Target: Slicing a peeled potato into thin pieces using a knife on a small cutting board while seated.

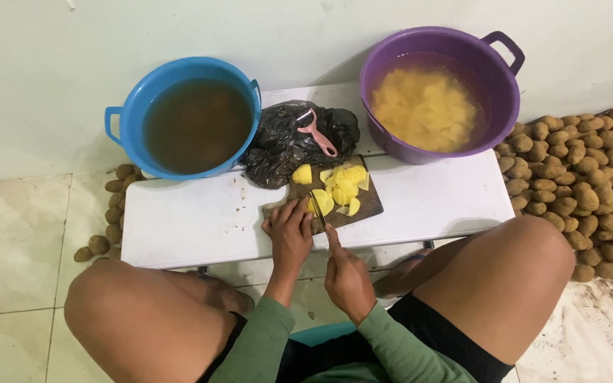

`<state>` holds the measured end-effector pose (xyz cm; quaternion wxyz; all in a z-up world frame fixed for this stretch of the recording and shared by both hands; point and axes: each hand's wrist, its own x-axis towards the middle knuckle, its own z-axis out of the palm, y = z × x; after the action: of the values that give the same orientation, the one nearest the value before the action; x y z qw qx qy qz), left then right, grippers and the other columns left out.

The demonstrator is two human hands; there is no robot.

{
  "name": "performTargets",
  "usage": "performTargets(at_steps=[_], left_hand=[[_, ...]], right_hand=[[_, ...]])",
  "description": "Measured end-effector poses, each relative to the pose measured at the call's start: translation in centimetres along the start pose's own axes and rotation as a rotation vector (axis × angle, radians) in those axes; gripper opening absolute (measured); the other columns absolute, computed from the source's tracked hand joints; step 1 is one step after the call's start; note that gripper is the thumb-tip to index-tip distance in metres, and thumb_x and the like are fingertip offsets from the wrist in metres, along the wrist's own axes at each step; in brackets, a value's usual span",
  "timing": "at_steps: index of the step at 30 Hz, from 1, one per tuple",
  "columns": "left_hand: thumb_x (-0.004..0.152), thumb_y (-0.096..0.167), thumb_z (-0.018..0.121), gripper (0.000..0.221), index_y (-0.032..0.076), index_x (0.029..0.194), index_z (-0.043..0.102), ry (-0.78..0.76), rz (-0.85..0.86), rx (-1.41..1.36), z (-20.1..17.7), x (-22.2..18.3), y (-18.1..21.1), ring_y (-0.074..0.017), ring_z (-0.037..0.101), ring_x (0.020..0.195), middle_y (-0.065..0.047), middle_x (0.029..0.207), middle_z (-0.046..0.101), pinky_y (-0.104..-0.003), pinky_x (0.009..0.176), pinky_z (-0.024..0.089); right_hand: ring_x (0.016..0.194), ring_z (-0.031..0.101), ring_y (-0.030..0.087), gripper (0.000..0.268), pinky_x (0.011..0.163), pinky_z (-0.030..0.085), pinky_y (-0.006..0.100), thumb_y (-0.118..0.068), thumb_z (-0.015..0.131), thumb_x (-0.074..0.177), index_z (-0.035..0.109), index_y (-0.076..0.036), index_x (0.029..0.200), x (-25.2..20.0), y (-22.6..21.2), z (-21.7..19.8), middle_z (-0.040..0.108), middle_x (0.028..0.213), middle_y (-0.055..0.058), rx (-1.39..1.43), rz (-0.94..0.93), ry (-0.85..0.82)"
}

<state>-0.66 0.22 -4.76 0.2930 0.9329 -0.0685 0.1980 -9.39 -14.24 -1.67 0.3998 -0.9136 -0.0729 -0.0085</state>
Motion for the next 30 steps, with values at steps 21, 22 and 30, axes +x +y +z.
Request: performTargets(at_steps=[21, 22, 30], left_hand=[[0.102, 0.027, 0.067, 0.032, 0.024, 0.134, 0.07, -0.061, -0.147, -0.125, -0.2, 0.2, 0.2, -0.0235, 0.06, 0.109, -0.001, 0.128, 0.068, -0.047, 0.098, 0.025], [0.102, 0.027, 0.067, 0.032, 0.024, 0.134, 0.07, -0.06, -0.147, -0.125, -0.2, 0.2, 0.2, -0.0235, 0.06, 0.109, -0.001, 0.128, 0.068, -0.047, 0.098, 0.025], [0.104, 0.029, 0.064, 0.034, 0.025, 0.137, 0.069, -0.061, -0.148, -0.142, 0.1, 0.1, -0.1, -0.0273, 0.062, 0.11, -0.003, 0.127, 0.069, -0.05, 0.1, 0.025]], right_hand=[[0.069, 0.075, 0.04, 0.071, 0.054, 0.059, 0.052, -0.002, 0.045, 0.099, 0.027, -0.012, 0.167, 0.8, -0.8, 0.4, 0.073, 0.089, 0.025, -0.086, 0.048, -0.039], [0.069, 0.075, 0.04, 0.071, 0.054, 0.059, 0.052, -0.002, 0.045, 0.099, 0.027, -0.012, 0.167, 0.9, -0.8, 0.4, 0.073, 0.089, 0.025, -0.086, 0.046, -0.038], [0.064, 0.073, 0.039, 0.073, 0.049, 0.055, 0.051, -0.001, 0.047, 0.098, 0.025, -0.013, 0.167, 1.4, -0.4, 1.2, 0.07, 0.083, 0.022, -0.129, 0.031, -0.036]])
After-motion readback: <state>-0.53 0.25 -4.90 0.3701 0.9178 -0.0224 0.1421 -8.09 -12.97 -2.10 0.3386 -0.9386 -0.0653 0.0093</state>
